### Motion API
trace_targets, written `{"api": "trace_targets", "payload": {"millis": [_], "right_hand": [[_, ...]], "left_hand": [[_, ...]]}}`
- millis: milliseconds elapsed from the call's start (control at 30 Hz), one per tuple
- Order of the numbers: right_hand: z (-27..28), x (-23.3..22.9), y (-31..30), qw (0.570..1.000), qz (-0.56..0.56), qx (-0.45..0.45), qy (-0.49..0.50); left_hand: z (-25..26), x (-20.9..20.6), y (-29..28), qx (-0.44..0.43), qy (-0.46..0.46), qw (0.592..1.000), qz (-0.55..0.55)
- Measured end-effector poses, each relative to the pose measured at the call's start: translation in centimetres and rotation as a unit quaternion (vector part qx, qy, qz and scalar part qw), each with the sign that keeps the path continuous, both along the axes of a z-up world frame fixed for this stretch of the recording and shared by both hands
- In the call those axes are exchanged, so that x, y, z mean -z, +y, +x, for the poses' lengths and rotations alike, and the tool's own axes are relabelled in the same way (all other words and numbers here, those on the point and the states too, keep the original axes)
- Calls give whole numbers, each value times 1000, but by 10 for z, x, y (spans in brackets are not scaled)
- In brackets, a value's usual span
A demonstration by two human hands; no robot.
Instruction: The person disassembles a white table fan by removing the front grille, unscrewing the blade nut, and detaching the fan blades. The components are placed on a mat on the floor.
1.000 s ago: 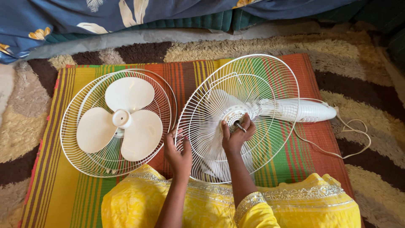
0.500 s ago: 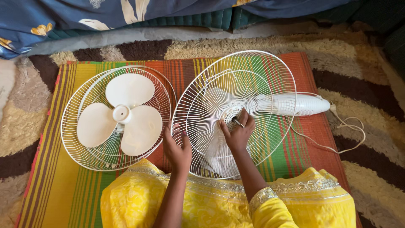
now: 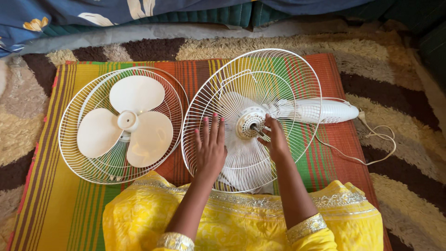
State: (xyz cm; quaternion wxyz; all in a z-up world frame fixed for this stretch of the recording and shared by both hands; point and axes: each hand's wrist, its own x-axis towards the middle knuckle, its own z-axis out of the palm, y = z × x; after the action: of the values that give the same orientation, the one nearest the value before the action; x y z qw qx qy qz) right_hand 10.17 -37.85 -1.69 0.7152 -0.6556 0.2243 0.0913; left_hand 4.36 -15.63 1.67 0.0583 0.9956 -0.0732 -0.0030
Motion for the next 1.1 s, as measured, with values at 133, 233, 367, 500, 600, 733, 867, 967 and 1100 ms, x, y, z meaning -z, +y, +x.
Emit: {"api": "trace_targets", "payload": {"millis": [133, 233, 367, 500, 600, 733, 867, 967, 1100], "right_hand": [[16, -28, -3, 970, -169, -149, 87], [37, -42, 5, 922, -292, -232, 106], [41, -46, 31, 849, -447, -278, 35], [25, -47, 40, 838, -475, -269, -8], [17, -50, 42, 845, -481, -232, -23], [8, -50, 44, 844, -494, -207, -40], [0, -46, 39, 846, -497, -165, -102], [-4, -41, 38, 849, -498, -131, -115], [-10, -32, 39, 853, -491, -83, -158]], "left_hand": [[14, -11, -3, 15, -21, 1000, 7], [15, -18, -1, 7, 22, 1000, 15], [20, -22, 4, 25, 17, 999, -45], [18, -19, 7, 44, -6, 998, -33], [21, -18, 8, 45, 33, 998, -12], [20, -14, 11, 57, 0, 998, 26], [19, -17, 10, 61, -39, 992, 100], [17, -29, 7, 67, 41, 997, -21], [25, -28, -3, 122, 66, 986, -91]]}}
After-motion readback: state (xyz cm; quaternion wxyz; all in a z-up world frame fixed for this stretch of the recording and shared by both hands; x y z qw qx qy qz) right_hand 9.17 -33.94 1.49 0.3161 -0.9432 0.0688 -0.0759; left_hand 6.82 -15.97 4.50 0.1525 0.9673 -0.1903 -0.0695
